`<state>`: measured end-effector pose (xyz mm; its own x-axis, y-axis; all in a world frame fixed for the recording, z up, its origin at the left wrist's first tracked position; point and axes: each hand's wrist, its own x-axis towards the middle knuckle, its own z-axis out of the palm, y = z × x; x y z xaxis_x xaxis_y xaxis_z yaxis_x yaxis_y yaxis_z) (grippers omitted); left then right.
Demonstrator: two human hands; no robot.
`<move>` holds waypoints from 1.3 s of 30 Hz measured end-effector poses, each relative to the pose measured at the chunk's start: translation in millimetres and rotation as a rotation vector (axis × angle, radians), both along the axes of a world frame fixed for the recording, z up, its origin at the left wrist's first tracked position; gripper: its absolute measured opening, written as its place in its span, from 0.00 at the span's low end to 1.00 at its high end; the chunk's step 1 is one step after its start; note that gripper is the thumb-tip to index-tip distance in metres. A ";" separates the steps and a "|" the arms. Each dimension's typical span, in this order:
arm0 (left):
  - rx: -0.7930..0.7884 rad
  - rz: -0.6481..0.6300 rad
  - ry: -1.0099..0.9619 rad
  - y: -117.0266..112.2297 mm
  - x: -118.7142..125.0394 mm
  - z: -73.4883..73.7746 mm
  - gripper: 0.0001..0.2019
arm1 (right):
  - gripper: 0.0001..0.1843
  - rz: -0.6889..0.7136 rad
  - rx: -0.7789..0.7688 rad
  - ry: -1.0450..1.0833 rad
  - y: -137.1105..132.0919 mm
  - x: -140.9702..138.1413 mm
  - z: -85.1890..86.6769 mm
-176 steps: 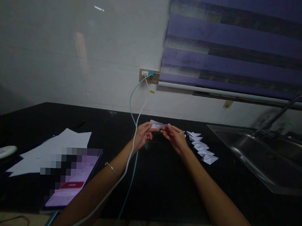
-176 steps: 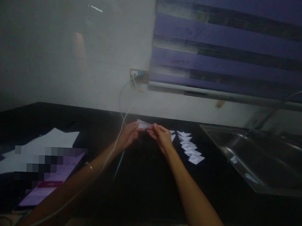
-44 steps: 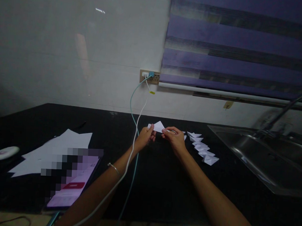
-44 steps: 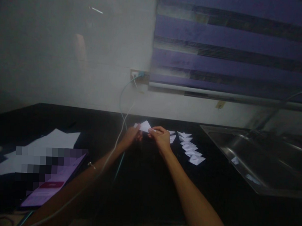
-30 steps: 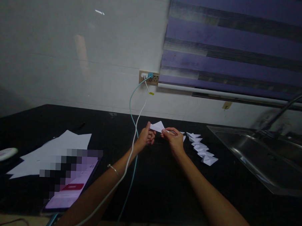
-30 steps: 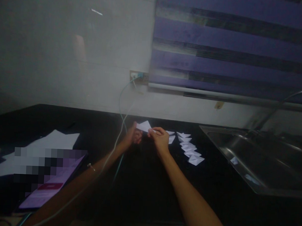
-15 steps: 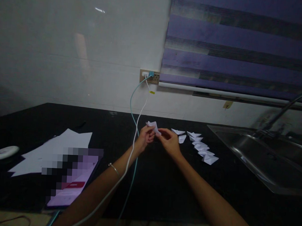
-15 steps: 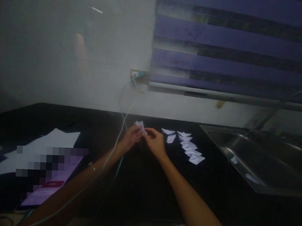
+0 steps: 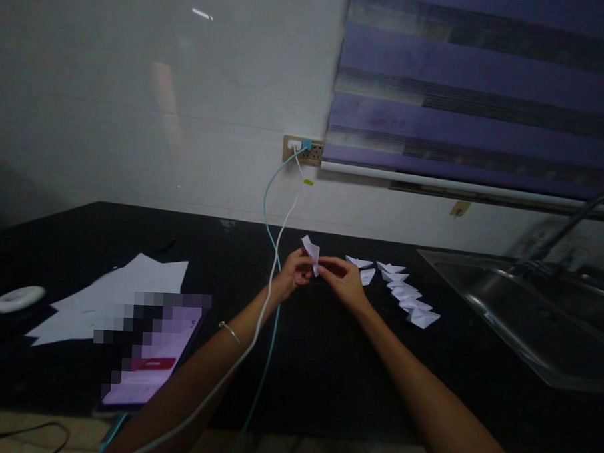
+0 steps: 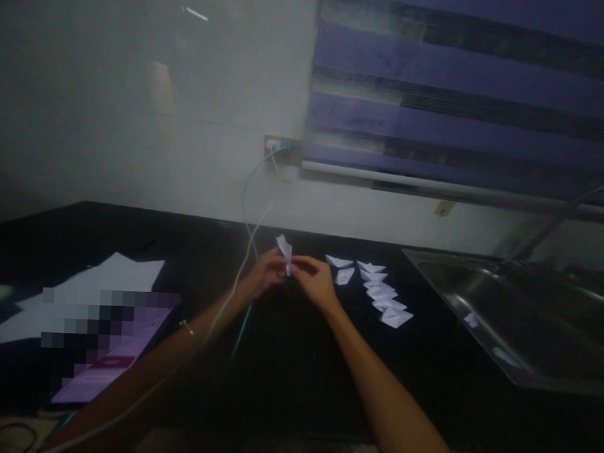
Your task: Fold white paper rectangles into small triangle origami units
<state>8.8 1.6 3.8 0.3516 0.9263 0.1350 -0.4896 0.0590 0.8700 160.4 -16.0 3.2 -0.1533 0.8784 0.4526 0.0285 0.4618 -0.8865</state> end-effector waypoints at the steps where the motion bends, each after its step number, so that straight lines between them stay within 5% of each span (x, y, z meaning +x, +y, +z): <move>1: 0.001 -0.001 -0.003 -0.1 -0.4 -0.1 0.18 | 0.14 0.006 -0.009 0.008 -0.4 0.2 0.6; 10: -0.021 0.059 -0.052 1.0 -1.1 -4.5 0.17 | 0.17 0.111 0.077 -0.052 0.5 6.3 4.0; 30: 0.159 0.018 0.206 -1.3 2.6 -2.6 0.18 | 0.16 -0.083 -0.029 0.025 10.5 4.9 -0.4; 39: 0.154 -0.033 0.142 -4.5 1.3 2.1 0.18 | 0.12 -0.162 -0.036 -0.051 8.4 11.3 7.0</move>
<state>10.1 -2.9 6.0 0.4073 0.8862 0.2208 -0.3609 -0.0659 0.9303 171.8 -7.6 10.2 -0.0299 0.9091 0.4155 0.1452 0.4152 -0.8981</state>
